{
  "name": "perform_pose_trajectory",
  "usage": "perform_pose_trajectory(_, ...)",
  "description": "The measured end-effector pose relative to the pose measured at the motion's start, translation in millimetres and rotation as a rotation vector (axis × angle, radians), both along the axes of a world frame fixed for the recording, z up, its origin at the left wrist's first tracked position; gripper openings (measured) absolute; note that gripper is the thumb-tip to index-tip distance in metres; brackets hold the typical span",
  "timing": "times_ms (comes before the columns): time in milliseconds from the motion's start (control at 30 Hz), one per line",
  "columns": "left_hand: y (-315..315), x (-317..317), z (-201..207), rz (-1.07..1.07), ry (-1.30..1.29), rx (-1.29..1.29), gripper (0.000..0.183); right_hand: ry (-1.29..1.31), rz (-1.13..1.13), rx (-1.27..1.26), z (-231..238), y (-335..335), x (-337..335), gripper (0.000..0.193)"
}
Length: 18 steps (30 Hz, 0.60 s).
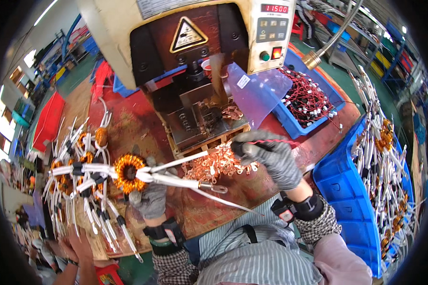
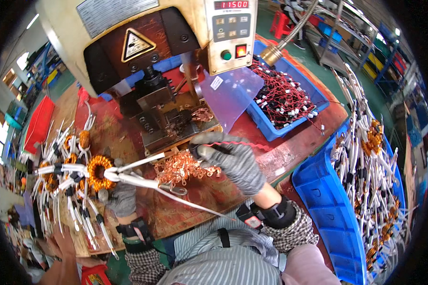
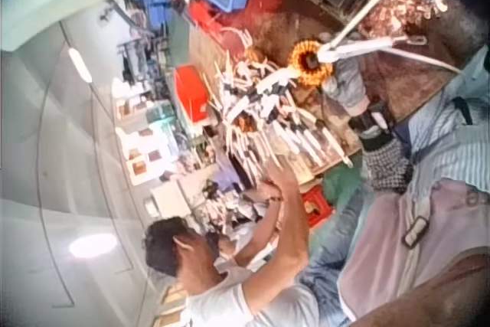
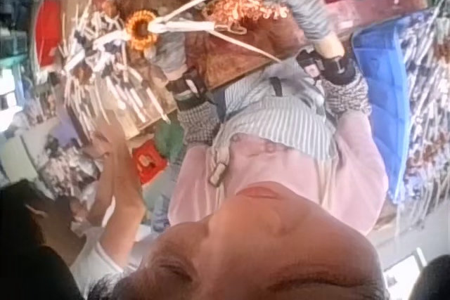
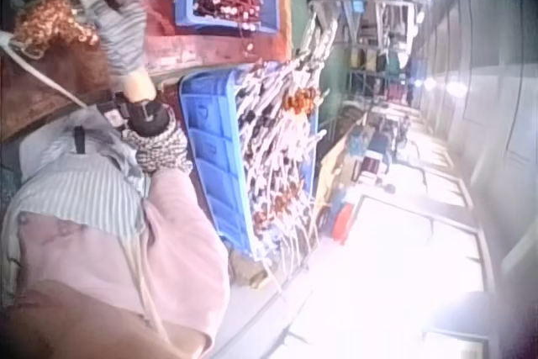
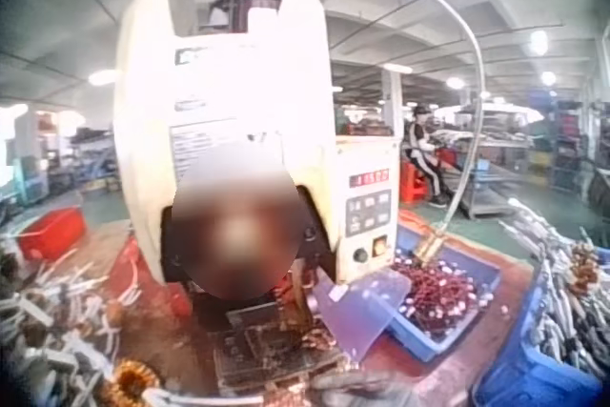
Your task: Assembling copper coils and wires using a crimping machine.
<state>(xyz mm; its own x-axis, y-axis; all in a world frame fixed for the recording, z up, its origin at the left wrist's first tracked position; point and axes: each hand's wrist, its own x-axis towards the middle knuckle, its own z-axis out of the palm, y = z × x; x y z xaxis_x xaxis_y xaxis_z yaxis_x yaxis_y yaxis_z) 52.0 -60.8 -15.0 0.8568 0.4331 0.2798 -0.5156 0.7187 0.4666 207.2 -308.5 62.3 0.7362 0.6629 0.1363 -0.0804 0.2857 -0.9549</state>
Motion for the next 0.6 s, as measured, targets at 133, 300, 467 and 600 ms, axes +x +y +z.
perform_pose_trajectory(133,-6,7,7,0.021,-0.037,0.009,0.085,0.175,0.011,0.057,-16,19,-8,0.030)
perform_pose_trajectory(300,-4,4,0,0.002,0.009,-0.033,0.081,0.294,0.048,0.142,-16,26,-17,0.032)
perform_pose_trajectory(467,-5,2,3,0.035,0.047,0.033,0.079,0.298,0.008,0.163,-16,27,-22,0.031)
perform_pose_trajectory(600,-8,2,4,0.081,0.092,0.009,0.081,0.225,-0.055,0.121,-17,26,-22,0.030)
